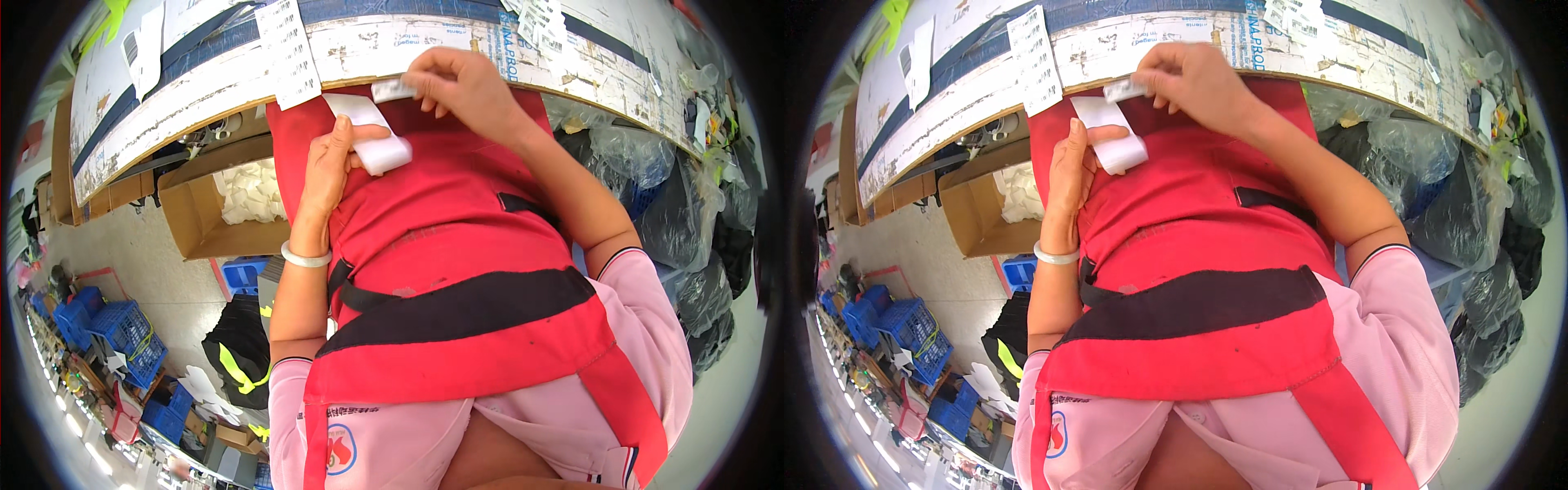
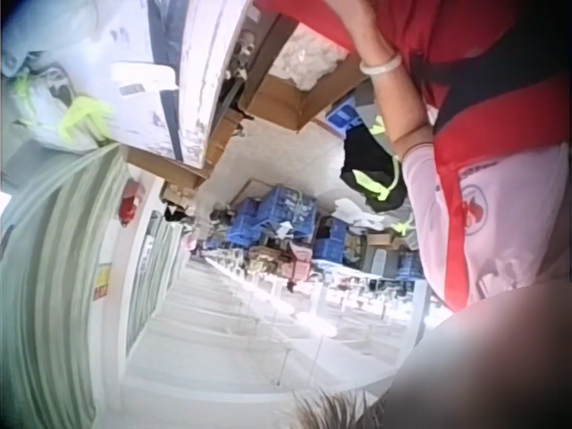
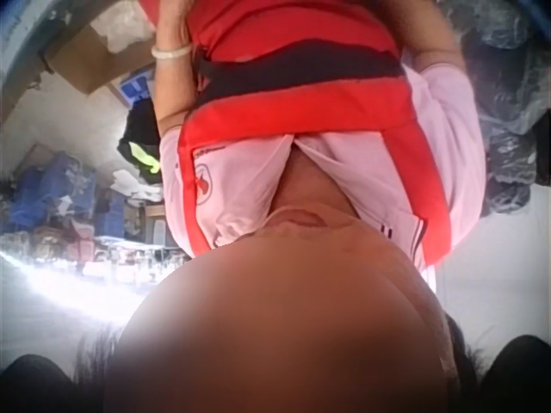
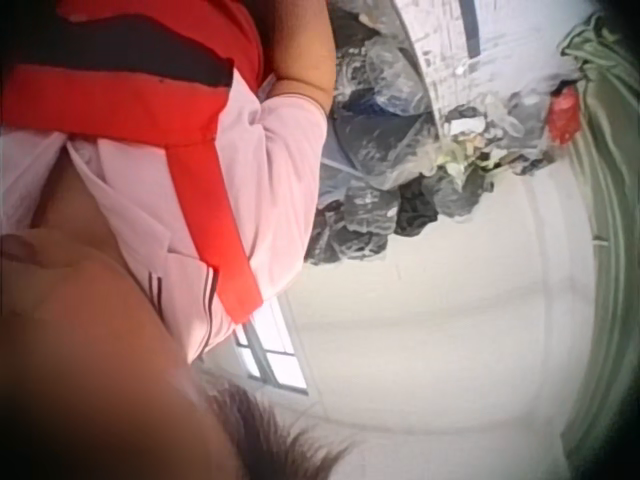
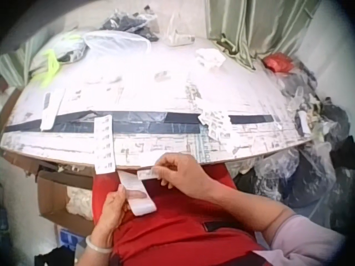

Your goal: Sorting and inspecting small garment tags or labels on a workbench.

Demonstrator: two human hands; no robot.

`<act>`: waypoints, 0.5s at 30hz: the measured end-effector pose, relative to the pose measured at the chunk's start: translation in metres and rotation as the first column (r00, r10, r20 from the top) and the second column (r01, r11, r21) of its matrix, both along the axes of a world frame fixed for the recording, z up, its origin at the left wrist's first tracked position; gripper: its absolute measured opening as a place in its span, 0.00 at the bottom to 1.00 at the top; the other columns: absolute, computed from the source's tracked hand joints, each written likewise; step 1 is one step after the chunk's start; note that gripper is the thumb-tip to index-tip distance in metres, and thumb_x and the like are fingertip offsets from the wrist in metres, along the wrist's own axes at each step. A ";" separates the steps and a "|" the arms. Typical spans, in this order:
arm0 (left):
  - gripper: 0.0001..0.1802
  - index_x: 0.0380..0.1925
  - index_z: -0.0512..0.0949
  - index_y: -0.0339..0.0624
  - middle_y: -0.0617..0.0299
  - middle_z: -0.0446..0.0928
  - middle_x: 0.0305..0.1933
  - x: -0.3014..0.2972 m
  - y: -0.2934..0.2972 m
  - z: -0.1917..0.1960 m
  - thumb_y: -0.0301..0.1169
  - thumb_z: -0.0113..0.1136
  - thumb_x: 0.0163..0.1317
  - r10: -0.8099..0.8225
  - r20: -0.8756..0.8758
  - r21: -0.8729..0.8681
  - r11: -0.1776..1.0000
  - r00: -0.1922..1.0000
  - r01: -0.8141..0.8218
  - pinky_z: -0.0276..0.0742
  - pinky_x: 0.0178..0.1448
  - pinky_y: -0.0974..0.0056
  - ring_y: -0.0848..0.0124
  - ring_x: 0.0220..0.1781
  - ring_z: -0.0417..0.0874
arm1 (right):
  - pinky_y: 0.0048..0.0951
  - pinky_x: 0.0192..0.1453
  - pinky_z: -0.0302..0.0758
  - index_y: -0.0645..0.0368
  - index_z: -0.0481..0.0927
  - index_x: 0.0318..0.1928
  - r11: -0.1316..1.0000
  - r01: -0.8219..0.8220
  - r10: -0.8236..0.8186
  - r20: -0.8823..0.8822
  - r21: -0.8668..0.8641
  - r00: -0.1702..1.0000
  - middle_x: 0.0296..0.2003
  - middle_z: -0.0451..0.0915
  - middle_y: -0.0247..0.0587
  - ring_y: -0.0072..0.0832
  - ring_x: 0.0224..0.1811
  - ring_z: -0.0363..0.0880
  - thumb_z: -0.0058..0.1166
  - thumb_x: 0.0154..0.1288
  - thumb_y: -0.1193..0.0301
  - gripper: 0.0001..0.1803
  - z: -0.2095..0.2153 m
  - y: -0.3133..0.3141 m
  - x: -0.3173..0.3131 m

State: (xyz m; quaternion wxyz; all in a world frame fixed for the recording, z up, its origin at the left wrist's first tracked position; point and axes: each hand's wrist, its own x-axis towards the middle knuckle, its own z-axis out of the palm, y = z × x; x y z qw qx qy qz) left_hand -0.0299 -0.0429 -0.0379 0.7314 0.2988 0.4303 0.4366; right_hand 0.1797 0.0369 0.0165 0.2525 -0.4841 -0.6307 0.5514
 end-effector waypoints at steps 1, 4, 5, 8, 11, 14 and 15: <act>0.26 0.39 0.80 0.28 0.52 0.81 0.32 -0.001 0.001 0.000 0.45 0.45 0.71 -0.009 -0.002 -0.005 1.000 1.000 0.009 0.78 0.33 0.68 0.71 0.27 0.80 | 0.17 0.27 0.74 0.63 0.80 0.38 1.000 0.010 -0.010 0.004 0.001 1.000 0.25 0.78 0.32 0.15 0.25 0.75 0.56 0.65 0.67 0.11 0.001 0.008 0.003; 0.24 0.39 0.81 0.29 0.54 0.81 0.30 -0.001 -0.001 -0.005 0.43 0.48 0.70 -0.025 -0.078 -0.034 0.999 0.997 0.023 0.77 0.32 0.69 0.71 0.26 0.80 | 0.16 0.26 0.74 0.63 0.80 0.37 1.000 0.027 -0.026 0.029 -0.012 0.999 0.24 0.78 0.32 0.15 0.24 0.75 0.57 0.64 0.66 0.11 0.001 0.028 0.011; 0.24 0.39 0.81 0.29 0.54 0.81 0.30 -0.001 -0.001 -0.006 0.43 0.48 0.70 -0.025 -0.078 -0.034 0.999 0.997 0.023 0.77 0.32 0.69 0.71 0.26 0.80 | 0.16 0.26 0.74 0.63 0.80 0.37 0.999 0.034 -0.032 0.051 -0.026 0.998 0.24 0.78 0.32 0.15 0.24 0.75 0.57 0.64 0.66 0.11 0.001 0.034 0.012; 0.21 0.38 0.81 0.30 0.56 0.80 0.29 0.001 0.000 -0.006 0.41 0.52 0.69 -0.035 -0.120 -0.046 0.999 0.992 0.030 0.77 0.31 0.70 0.72 0.25 0.79 | 0.16 0.25 0.74 0.62 0.80 0.36 0.994 0.061 -0.053 0.087 -0.090 0.995 0.24 0.78 0.31 0.15 0.23 0.75 0.58 0.63 0.65 0.11 0.001 0.044 0.011; 0.19 0.37 0.81 0.31 0.57 0.80 0.29 0.000 -0.001 -0.008 0.39 0.54 0.67 -0.039 -0.111 -0.038 0.999 0.993 0.035 0.76 0.31 0.70 0.73 0.26 0.79 | 0.16 0.25 0.74 0.62 0.80 0.35 0.997 0.048 -0.041 0.106 -0.067 0.994 0.24 0.78 0.32 0.15 0.23 0.75 0.59 0.62 0.65 0.12 0.002 0.047 0.007; 0.18 0.37 0.81 0.31 0.57 0.80 0.28 0.000 0.000 -0.007 0.39 0.54 0.67 -0.044 -0.120 -0.035 0.999 0.992 0.040 0.76 0.30 0.70 0.73 0.26 0.79 | 0.16 0.25 0.74 0.63 0.80 0.35 0.994 0.057 -0.050 0.084 -0.088 0.995 0.23 0.78 0.32 0.16 0.22 0.75 0.59 0.62 0.65 0.12 -0.004 0.048 0.004; 0.18 0.37 0.81 0.31 0.58 0.80 0.28 0.000 0.000 -0.007 0.39 0.54 0.67 -0.048 -0.118 -0.033 0.998 0.992 0.044 0.76 0.30 0.71 0.73 0.26 0.79 | 0.16 0.25 0.74 0.63 0.80 0.35 0.994 0.058 -0.051 0.084 -0.089 0.995 0.23 0.78 0.32 0.16 0.22 0.75 0.59 0.62 0.65 0.12 -0.005 0.049 0.004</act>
